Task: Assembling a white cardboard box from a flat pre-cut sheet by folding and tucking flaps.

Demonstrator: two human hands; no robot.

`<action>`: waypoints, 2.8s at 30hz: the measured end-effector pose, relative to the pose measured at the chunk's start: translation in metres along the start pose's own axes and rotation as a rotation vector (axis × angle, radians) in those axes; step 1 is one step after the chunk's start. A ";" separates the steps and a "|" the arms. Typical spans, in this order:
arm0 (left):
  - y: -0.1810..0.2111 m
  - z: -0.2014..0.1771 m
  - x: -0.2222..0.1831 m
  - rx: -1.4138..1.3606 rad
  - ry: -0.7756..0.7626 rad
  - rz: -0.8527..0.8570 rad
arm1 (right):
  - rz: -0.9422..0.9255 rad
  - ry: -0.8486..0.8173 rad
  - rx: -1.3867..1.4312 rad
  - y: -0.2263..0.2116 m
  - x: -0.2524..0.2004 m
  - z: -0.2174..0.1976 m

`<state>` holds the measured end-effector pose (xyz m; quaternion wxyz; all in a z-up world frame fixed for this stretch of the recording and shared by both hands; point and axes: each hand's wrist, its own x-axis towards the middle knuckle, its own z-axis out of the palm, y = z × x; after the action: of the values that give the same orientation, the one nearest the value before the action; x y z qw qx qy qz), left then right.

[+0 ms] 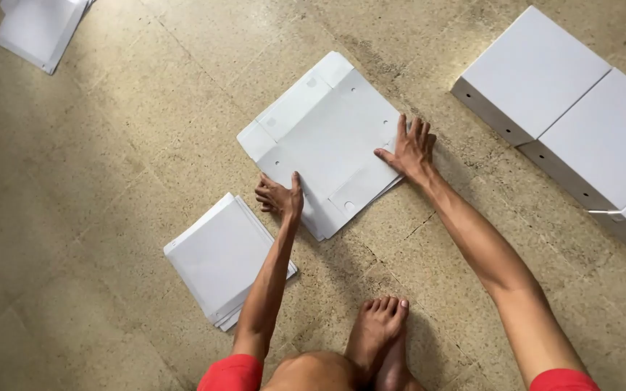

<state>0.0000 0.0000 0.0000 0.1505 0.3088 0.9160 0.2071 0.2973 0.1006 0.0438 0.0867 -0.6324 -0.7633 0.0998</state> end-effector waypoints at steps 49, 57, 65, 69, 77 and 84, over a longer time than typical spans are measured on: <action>-0.008 0.003 -0.005 -0.121 0.150 0.101 | -0.121 -0.175 0.454 -0.044 -0.001 -0.142; -0.004 0.001 -0.005 -0.299 0.186 0.003 | -0.162 -0.057 0.389 -0.042 -0.078 -0.294; -0.008 0.012 0.008 -0.217 0.360 0.027 | -0.139 0.263 -0.091 0.034 -0.236 -0.378; 0.000 0.016 0.014 -0.291 0.301 -0.098 | -0.104 0.430 -0.283 0.019 -0.338 -0.390; 0.043 0.003 -0.071 -0.392 0.288 0.337 | 0.009 0.458 -0.077 0.003 -0.465 -0.212; 0.024 0.051 -0.120 -0.168 -0.111 0.626 | 0.277 0.201 0.141 0.034 -0.532 0.000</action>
<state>0.1245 -0.0431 -0.0152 0.1542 0.5729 0.7466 0.3010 0.4278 -0.4164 0.0317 0.1921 -0.7304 -0.6477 0.1003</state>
